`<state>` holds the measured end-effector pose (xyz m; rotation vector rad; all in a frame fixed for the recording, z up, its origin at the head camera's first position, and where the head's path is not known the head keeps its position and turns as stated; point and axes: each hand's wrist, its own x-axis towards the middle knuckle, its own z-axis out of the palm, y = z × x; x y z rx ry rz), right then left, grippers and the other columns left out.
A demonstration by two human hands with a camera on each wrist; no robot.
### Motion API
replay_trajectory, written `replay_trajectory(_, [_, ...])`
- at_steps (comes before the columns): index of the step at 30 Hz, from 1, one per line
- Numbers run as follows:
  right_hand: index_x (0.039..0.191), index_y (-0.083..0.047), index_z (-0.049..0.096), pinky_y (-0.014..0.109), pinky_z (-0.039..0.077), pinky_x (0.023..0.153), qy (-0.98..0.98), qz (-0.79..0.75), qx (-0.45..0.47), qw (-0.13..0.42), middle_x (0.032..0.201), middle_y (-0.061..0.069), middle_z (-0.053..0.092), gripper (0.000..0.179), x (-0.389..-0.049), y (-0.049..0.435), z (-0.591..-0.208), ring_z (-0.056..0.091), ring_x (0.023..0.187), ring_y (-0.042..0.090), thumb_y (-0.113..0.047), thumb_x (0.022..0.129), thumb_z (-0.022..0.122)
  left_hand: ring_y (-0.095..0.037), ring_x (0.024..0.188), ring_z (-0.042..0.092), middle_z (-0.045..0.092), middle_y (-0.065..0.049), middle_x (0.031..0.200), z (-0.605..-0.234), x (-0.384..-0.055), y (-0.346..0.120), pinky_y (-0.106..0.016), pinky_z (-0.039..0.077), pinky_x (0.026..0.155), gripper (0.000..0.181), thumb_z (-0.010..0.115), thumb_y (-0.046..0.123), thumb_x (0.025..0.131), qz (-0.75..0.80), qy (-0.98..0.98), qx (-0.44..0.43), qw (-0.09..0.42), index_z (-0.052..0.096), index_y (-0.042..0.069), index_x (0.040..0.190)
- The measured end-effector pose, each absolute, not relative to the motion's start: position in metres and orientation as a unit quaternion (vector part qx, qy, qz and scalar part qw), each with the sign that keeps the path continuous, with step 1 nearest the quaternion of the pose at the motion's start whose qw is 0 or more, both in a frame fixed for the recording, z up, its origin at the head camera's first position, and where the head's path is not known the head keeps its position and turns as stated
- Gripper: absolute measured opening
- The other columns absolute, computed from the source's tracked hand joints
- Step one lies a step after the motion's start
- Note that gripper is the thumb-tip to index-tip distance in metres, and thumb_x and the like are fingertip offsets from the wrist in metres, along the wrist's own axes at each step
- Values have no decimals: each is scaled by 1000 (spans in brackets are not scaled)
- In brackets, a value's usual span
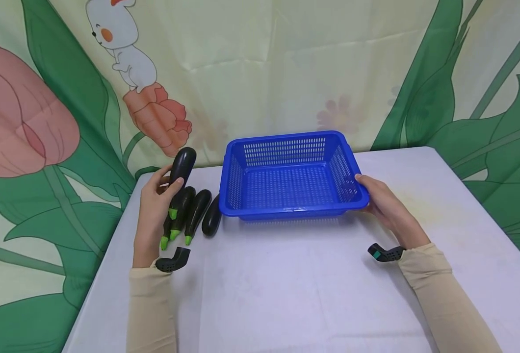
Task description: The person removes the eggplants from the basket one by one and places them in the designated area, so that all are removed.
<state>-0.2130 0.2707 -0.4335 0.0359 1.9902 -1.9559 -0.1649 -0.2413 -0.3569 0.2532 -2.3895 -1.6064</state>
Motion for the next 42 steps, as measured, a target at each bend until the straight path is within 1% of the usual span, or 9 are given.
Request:
replay_trajectory(4, [164,1,20,27,60,83,713,-679,11,174,107,-12,71,79,-214,271,-432,72,95,6,-54,110,40,-8,107,53,56,8,118,-358,-166,-262,-31,43,92,55,69,37,101,-563,-800,146,145,54,23,152])
replay_trajectory(8, [165,-1,19,26,59,83,729,-663,8,170,110,-14,68,80,-214,271,-431,71,96,5,-56,110,38,-6,106,55,59,11,114,-362,-167,-281,-30,41,94,52,73,33,98,-581,-769,210,166,56,17,144])
replay_trajectory(13, [164,1,20,26,59,82,715,-677,13,176,107,-13,70,78,-215,271,-431,71,94,5,-53,110,39,-5,105,55,59,13,111,-371,-167,-302,-30,40,99,44,75,33,96,-583,-751,261,166,60,20,136])
replay_trajectory(17, [165,-1,19,26,59,82,721,-670,16,175,108,-14,69,78,-216,271,-431,71,95,4,-54,110,38,-4,104,54,56,13,110,-378,-166,-316,-30,39,98,40,76,33,96,-599,-729,281,173,64,21,132])
replay_trajectory(24, [166,-4,18,25,59,84,724,-665,21,180,112,-13,67,79,-216,271,-431,70,97,3,-55,110,38,-1,98,54,54,14,108,-401,-167,-339,-29,40,92,44,77,36,94,-586,-723,327,165,63,19,133])
replay_trajectory(30, [166,-3,18,25,59,85,729,-660,20,178,115,-11,65,81,-214,270,-430,70,98,4,-58,109,38,-1,100,54,55,14,107,-426,-166,-355,-31,41,96,50,75,37,95,-582,-719,347,155,62,15,138])
replay_trajectory(33, [166,-4,17,24,59,85,733,-657,20,177,116,-12,64,82,-213,270,-430,70,99,4,-59,108,37,-1,102,54,57,15,106,-436,-164,-361,-32,40,99,48,75,37,96,-589,-708,357,156,62,18,137])
replay_trajectory(37, [167,-4,17,24,59,85,733,-656,21,177,114,-14,64,83,-214,270,-430,70,99,3,-59,108,37,2,94,56,58,16,100,-446,-165,-368,-28,41,93,46,76,35,95,-583,-709,362,164,64,16,135])
replay_trajectory(42, [166,-3,18,25,59,84,728,-662,21,177,110,-15,67,81,-215,271,-433,71,97,4,-57,109,38,7,78,55,55,20,88,-459,-165,-373,-18,45,73,54,77,33,95,-535,-746,355,177,64,5,138])
